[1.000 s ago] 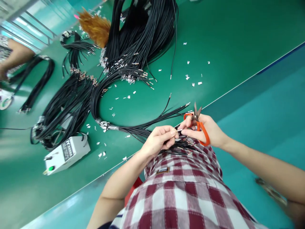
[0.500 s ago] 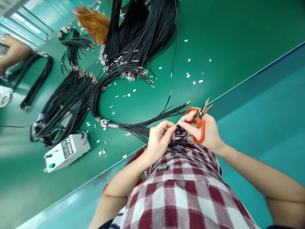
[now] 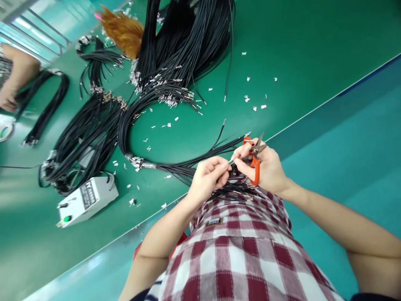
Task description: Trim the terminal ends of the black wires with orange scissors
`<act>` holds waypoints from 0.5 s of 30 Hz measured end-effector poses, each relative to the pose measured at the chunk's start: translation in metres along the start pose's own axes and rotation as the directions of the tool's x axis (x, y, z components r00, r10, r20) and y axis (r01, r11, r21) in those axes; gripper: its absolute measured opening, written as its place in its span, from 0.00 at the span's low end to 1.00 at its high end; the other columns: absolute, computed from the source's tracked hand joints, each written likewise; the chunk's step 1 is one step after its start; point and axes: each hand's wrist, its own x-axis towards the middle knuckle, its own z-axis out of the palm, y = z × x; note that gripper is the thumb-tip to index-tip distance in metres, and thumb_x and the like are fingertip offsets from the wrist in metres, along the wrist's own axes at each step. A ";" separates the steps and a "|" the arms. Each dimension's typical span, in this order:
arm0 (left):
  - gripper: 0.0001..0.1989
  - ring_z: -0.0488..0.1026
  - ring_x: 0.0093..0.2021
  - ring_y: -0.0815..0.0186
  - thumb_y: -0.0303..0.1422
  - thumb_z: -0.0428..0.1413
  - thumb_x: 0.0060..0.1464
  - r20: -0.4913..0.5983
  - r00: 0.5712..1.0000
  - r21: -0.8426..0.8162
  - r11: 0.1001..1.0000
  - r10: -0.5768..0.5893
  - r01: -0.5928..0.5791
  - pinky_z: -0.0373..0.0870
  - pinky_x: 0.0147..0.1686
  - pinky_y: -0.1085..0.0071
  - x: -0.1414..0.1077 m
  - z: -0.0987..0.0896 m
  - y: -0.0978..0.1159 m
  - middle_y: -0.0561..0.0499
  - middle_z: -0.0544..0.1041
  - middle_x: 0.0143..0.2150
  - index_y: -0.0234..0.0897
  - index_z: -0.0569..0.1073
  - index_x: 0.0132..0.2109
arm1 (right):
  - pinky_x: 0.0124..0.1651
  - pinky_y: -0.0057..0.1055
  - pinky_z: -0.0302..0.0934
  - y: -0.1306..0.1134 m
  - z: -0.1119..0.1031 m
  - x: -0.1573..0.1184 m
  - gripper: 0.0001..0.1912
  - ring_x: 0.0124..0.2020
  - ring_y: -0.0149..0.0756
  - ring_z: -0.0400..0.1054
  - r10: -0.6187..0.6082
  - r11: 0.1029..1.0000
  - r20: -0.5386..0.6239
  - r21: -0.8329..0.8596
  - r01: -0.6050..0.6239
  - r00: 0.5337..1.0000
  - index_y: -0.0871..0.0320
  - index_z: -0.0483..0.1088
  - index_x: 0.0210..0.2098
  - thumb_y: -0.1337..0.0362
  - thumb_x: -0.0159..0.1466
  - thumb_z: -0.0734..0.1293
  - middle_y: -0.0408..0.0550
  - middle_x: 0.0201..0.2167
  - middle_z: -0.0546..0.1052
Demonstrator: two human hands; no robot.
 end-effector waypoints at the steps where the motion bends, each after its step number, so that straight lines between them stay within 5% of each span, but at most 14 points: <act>1: 0.16 0.49 0.12 0.80 0.43 0.61 0.55 0.094 0.993 -0.061 0.995 -0.073 0.079 0.41 0.13 0.80 0.004 -0.005 0.003 0.59 0.64 0.16 0.33 0.71 0.33 | 0.42 0.34 0.65 -0.001 -0.002 0.002 0.13 0.34 0.32 0.71 0.016 1.000 0.038 -0.008 -0.016 0.999 0.54 0.61 0.32 0.64 0.58 0.72 0.41 0.32 0.73; 4: 0.17 0.43 0.10 0.81 0.43 0.64 0.50 0.328 0.919 -0.177 0.941 -0.219 0.287 0.40 0.12 0.80 0.015 -0.019 0.009 0.62 0.58 0.13 0.34 0.69 0.30 | 0.40 0.34 0.66 -0.003 -0.005 0.010 0.17 0.32 0.32 0.70 0.143 0.984 0.122 0.087 -0.154 0.982 0.54 0.60 0.33 0.61 0.55 0.75 0.41 0.30 0.73; 7: 0.17 0.41 0.10 0.81 0.42 0.65 0.49 0.402 0.882 -0.216 0.910 -0.247 0.354 0.41 0.11 0.80 0.020 -0.025 0.010 0.63 0.56 0.12 0.34 0.68 0.30 | 0.40 0.34 0.66 0.001 -0.004 0.016 0.22 0.32 0.33 0.71 0.230 0.947 0.161 0.189 -0.259 0.960 0.54 0.60 0.33 0.59 0.51 0.77 0.40 0.29 0.73; 11: 0.16 0.43 0.13 0.81 0.40 0.65 0.51 0.302 0.936 -0.216 0.943 -0.182 0.253 0.40 0.14 0.81 0.014 -0.019 0.008 0.63 0.58 0.15 0.35 0.68 0.34 | 0.41 0.33 0.63 0.007 -0.004 0.014 0.21 0.32 0.32 0.70 0.283 0.924 0.140 0.225 -0.309 0.949 0.55 0.62 0.32 0.61 0.51 0.77 0.40 0.29 0.74; 15: 0.15 0.51 0.15 0.79 0.39 0.66 0.50 0.009 1.000 -0.024 1.000 0.009 -0.009 0.46 0.15 0.80 0.004 -0.006 0.004 0.62 0.62 0.20 0.37 0.68 0.36 | 0.40 0.32 0.62 0.003 -0.005 0.011 0.19 0.31 0.31 0.69 0.317 0.920 0.108 0.208 -0.333 0.942 0.56 0.63 0.32 0.63 0.51 0.77 0.40 0.28 0.74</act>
